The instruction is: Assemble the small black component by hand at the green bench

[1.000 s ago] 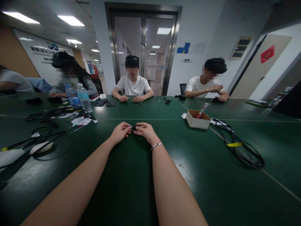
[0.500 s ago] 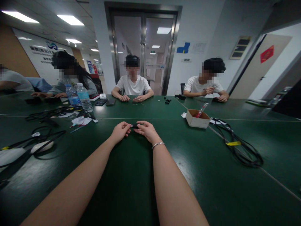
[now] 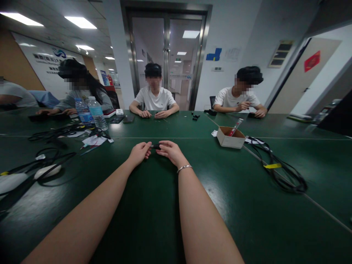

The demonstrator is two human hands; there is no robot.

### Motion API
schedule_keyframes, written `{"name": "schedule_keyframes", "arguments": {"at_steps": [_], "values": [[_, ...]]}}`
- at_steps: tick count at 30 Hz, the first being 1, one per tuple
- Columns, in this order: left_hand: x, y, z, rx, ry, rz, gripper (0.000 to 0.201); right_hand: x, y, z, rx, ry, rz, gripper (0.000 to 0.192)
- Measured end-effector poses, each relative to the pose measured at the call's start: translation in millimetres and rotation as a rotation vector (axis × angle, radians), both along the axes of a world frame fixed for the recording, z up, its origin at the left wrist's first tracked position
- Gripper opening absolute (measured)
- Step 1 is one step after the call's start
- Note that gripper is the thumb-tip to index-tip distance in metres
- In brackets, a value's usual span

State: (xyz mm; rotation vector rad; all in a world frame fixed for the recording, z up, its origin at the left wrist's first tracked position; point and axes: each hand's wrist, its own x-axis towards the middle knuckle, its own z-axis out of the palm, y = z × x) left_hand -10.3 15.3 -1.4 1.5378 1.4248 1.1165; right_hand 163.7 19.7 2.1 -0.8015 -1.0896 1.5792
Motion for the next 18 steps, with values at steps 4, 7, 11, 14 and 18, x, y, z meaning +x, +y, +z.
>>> {"name": "schedule_keyframes", "arguments": {"at_steps": [4,7,11,14,18], "values": [[0.1,1.0,-0.8,0.005,0.015,0.006,0.038,0.5,-0.3,0.3,0.0,-0.009,0.006,0.018],[-0.3,2.5,-2.3,0.004,0.026,0.009,0.039,0.5,-0.6,0.6,0.002,-0.011,0.006,0.019],[-0.4,3.0,-2.3,0.005,0.041,0.016,0.041,0.4,-1.0,1.0,0.005,-0.019,0.018,0.021],[-0.5,2.3,-1.2,0.0,0.065,0.018,0.042,0.7,-0.5,0.8,0.006,-0.025,0.02,0.021],[-0.8,1.0,0.0,-0.005,0.102,0.02,0.044,1.1,0.4,-0.1,0.021,-0.032,0.026,0.022]]}}
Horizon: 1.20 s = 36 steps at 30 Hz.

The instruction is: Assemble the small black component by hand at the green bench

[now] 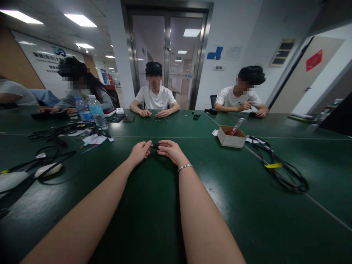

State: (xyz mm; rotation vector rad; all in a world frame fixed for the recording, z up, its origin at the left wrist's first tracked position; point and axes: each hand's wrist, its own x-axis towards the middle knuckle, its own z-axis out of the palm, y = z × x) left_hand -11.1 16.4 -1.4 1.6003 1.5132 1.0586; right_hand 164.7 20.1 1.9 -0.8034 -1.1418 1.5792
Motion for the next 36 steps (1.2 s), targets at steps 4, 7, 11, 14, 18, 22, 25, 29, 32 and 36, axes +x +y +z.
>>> {"name": "schedule_keyframes", "arguments": {"at_steps": [4,7,11,14,18,22,25,29,32,36], "values": [[-0.4,-0.6,0.6,0.003,0.02,-0.001,0.045,0.0,-0.3,0.0,0.001,0.002,0.001,0.022],[-1.3,1.0,-0.9,0.0,0.033,-0.003,0.046,0.0,-0.7,0.5,0.003,0.003,0.0,0.021],[-2.8,4.6,-4.0,0.012,0.05,-0.012,0.048,0.6,-1.2,1.0,0.003,0.004,0.012,0.022],[-3.1,5.8,-4.2,0.03,0.068,-0.011,0.05,1.4,-1.6,1.3,0.01,0.011,0.026,0.024],[-2.9,3.8,-1.1,0.006,0.101,-0.019,0.054,2.5,-2.0,1.5,0.015,0.02,0.046,0.026],[-3.4,0.9,1.6,-0.007,0.108,-0.032,0.054,2.7,-2.1,1.5,0.005,0.024,0.044,0.026],[-4.1,1.2,0.0,0.004,0.095,-0.036,0.053,2.5,-2.4,2.1,-0.005,0.015,0.037,0.026],[-4.3,3.9,-5.1,0.024,0.062,-0.049,0.051,2.5,-3.4,3.5,-0.026,-0.001,0.024,0.022],[-3.4,5.0,-7.5,0.029,0.026,-0.06,0.05,2.8,-3.5,3.8,-0.027,-0.017,0.022,0.02],[-2.6,2.4,-5.3,0.018,0.001,-0.079,0.046,3.0,-3.1,3.1,-0.015,-0.025,0.015,0.02]]}}
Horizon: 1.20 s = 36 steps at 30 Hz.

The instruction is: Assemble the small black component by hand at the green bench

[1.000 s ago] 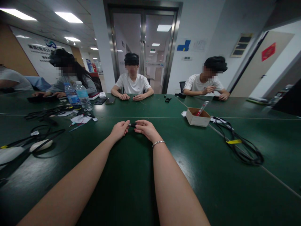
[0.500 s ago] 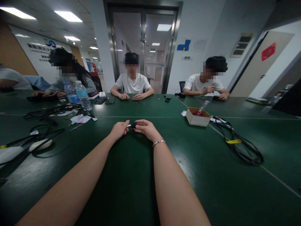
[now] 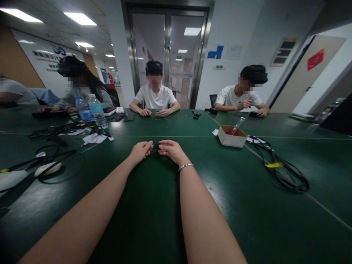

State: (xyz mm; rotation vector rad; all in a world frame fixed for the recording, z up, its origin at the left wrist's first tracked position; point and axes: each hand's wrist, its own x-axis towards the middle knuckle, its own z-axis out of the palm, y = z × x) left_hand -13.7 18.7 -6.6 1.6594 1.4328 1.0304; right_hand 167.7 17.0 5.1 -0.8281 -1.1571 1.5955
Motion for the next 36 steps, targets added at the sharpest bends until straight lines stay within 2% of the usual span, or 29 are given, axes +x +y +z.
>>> {"name": "schedule_keyframes", "arguments": {"at_steps": [6,12,16,20,26,36], "values": [[-1.7,-3.0,6.6,0.021,0.106,0.017,0.052,0.3,-1.3,0.6,0.024,0.001,0.025,0.022],[-1.9,7.7,-1.5,0.004,0.011,-0.009,0.054,-0.8,-0.9,-1.5,0.114,0.029,0.045,0.027],[-0.5,6.9,-2.8,-0.018,-0.025,0.004,0.053,-1.0,0.0,-1.7,0.117,0.024,0.025,0.025],[2.3,1.9,-0.2,-0.016,-0.065,-0.016,0.047,-1.2,-0.2,-0.3,0.068,0.02,-0.009,0.022],[4.8,-2.9,4.7,0.02,-0.186,-0.06,0.027,-2.0,0.0,0.3,0.028,0.031,-0.06,0.016],[6.8,-3.4,4.9,0.044,-0.225,-0.045,0.02,-3.2,-2.3,2.9,0.015,0.004,-0.048,0.016]]}}
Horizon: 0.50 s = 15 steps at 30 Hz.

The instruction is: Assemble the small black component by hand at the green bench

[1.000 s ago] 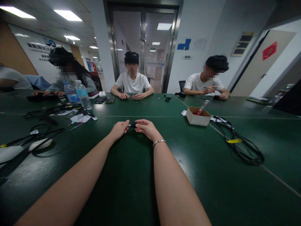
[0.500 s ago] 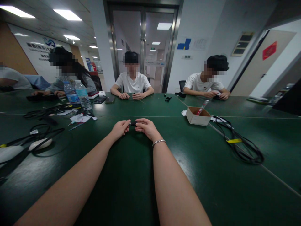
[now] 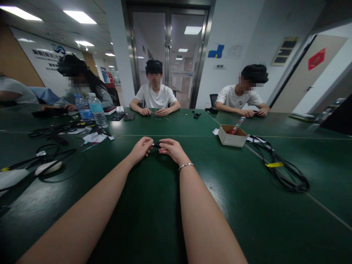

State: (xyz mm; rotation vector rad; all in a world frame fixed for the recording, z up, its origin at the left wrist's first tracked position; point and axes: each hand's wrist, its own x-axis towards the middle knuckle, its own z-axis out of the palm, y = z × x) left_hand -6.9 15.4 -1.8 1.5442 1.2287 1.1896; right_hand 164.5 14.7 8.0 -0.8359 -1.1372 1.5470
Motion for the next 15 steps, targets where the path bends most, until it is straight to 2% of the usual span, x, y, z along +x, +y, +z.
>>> {"name": "schedule_keyframes", "arguments": {"at_steps": [4,15], "values": [[0.1,1.3,-1.3,0.027,0.016,0.012,0.021,0.0,-0.1,0.7,-0.015,-0.009,0.001,0.018],[-0.7,2.7,-1.5,-0.027,0.007,-0.002,0.021,-0.5,-1.6,1.7,-0.014,-0.012,-0.002,0.018]]}}
